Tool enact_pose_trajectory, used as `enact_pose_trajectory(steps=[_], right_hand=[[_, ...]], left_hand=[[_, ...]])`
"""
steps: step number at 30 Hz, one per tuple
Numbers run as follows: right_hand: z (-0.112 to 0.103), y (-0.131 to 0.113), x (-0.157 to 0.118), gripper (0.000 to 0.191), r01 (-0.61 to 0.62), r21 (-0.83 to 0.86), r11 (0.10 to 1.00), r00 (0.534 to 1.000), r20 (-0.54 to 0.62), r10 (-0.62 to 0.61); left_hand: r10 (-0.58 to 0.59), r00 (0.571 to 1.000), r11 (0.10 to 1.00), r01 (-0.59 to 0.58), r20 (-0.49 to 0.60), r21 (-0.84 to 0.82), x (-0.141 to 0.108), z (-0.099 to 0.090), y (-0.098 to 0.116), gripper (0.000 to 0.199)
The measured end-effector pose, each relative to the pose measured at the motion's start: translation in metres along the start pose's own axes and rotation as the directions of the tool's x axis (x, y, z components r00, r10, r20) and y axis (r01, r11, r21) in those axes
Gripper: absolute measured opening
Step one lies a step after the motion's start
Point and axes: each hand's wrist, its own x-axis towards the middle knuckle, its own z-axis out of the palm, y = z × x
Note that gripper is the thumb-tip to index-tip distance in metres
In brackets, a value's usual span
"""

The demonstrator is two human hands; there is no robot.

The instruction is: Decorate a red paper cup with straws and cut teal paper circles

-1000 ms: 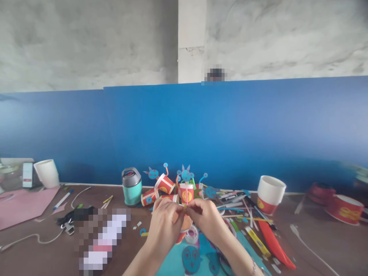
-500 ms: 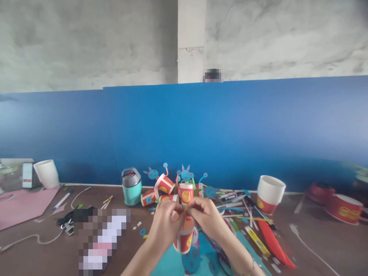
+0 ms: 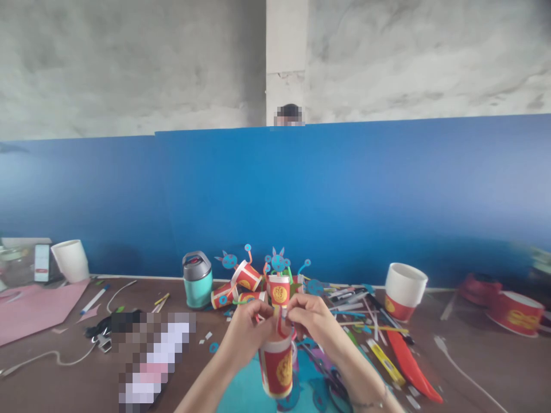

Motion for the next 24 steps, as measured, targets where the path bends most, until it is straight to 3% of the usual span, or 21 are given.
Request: enact_pose_trajectory(steps=[6,10,12,14,16,18,20,21,24], right_hand=[[-0.024,-0.009,-0.001,0.014,-0.039,0.078,0.996,0.995,-0.085,0.046],[-0.04,-0.005,0.003,0.032,0.027,-0.262,0.965,0.976,-0.201,-0.082],[-0.046,0.0,0.006,0.034,0.009,-0.499,0.866,0.948,-0.271,-0.166],[-0.049,0.006,0.008,0.022,-0.043,-0.68,0.732,0.924,-0.306,-0.23],[-0.048,0.01,0.007,0.017,-0.041,-0.787,0.615,0.949,-0.223,-0.222],[-0.04,0.014,0.003,0.017,0.045,-0.834,0.55,0.994,-0.019,-0.109],[-0.027,0.016,-0.002,0.013,0.139,-0.836,0.53,0.983,0.183,0.031],[-0.02,0.018,-0.004,0.01,0.149,-0.846,0.511,0.968,0.23,0.097],[0.004,0.023,-0.01,0.019,0.126,-0.923,0.364,0.932,0.236,0.275]], left_hand=[[-0.022,1.0,0.994,0.022,0.007,-0.109,0.003,-0.008,0.0,0.03],[-0.01,1.0,0.987,0.005,-0.028,-0.161,0.005,-0.01,-0.006,0.029],[-0.004,0.999,0.985,-0.002,-0.034,-0.173,0.007,-0.011,-0.009,0.029],[-0.015,1.0,0.979,0.009,-0.027,-0.202,0.008,-0.013,-0.011,0.032],[-0.023,0.999,0.978,0.015,-0.038,-0.206,0.009,-0.016,-0.011,0.037],[-0.008,0.997,0.987,-0.003,-0.073,-0.158,0.011,-0.019,-0.011,0.038],[0.025,0.993,0.995,-0.036,-0.113,-0.098,0.012,-0.023,-0.01,0.037],[0.04,0.991,0.996,-0.05,-0.128,-0.079,0.013,-0.024,-0.01,0.037],[0.049,0.985,0.995,-0.063,-0.167,-0.08,0.014,-0.027,-0.01,0.037]])
